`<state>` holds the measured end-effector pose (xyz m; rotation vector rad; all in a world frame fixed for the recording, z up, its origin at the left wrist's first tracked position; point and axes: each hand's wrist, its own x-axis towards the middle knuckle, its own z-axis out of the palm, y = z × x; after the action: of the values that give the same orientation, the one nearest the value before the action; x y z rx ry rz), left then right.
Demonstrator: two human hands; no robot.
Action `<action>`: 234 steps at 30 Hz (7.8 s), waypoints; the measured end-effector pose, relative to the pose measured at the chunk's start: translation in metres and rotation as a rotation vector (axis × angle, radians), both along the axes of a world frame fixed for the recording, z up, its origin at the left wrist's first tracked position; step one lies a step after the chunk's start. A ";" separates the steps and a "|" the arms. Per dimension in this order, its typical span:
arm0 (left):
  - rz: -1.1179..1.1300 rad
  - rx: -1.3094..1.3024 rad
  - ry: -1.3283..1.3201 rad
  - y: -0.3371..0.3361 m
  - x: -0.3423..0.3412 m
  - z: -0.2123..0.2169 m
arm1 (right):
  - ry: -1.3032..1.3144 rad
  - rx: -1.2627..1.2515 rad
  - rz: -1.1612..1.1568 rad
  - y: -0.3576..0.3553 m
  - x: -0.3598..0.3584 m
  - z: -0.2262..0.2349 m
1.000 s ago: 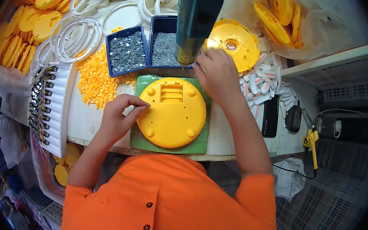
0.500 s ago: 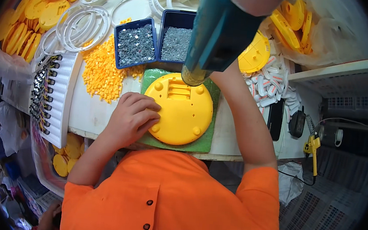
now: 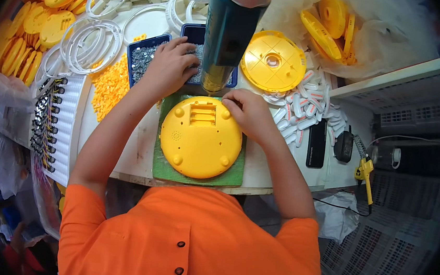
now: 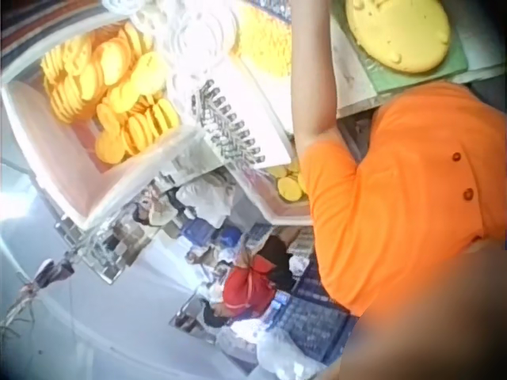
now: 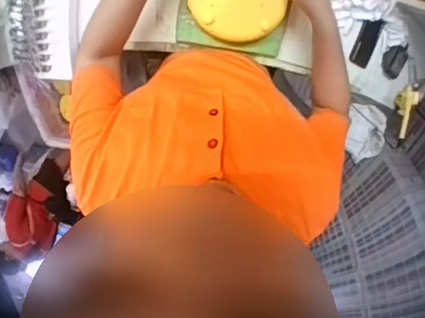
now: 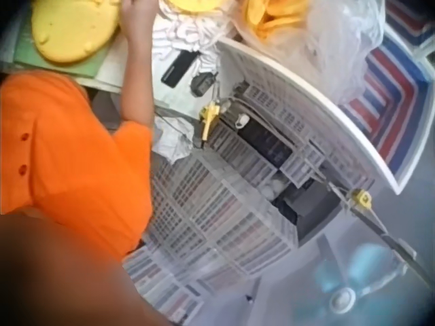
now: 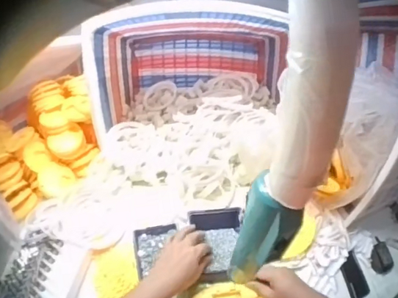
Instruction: Assembling electronic circuit boards into circular yellow plastic housings using a soldering iron and electric screwdriver.
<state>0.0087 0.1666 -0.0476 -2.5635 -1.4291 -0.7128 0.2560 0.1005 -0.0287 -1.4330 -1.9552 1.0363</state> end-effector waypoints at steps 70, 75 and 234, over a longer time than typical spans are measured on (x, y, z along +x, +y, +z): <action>0.036 -0.488 -0.940 -0.094 -0.029 0.015 | 0.035 0.282 -0.261 -0.127 0.027 -0.006; -0.023 -0.542 -1.022 -0.152 -0.035 -0.002 | 0.108 0.185 -0.186 -0.152 0.026 -0.006; 0.025 -0.223 -0.639 -0.190 -0.030 -0.052 | 1.004 -0.047 -0.332 -0.100 -0.050 0.078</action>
<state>-0.0213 -0.0231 -0.0993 -2.5872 -1.7838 -1.5520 0.2064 0.0010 0.0492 -0.9044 -0.9434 1.2872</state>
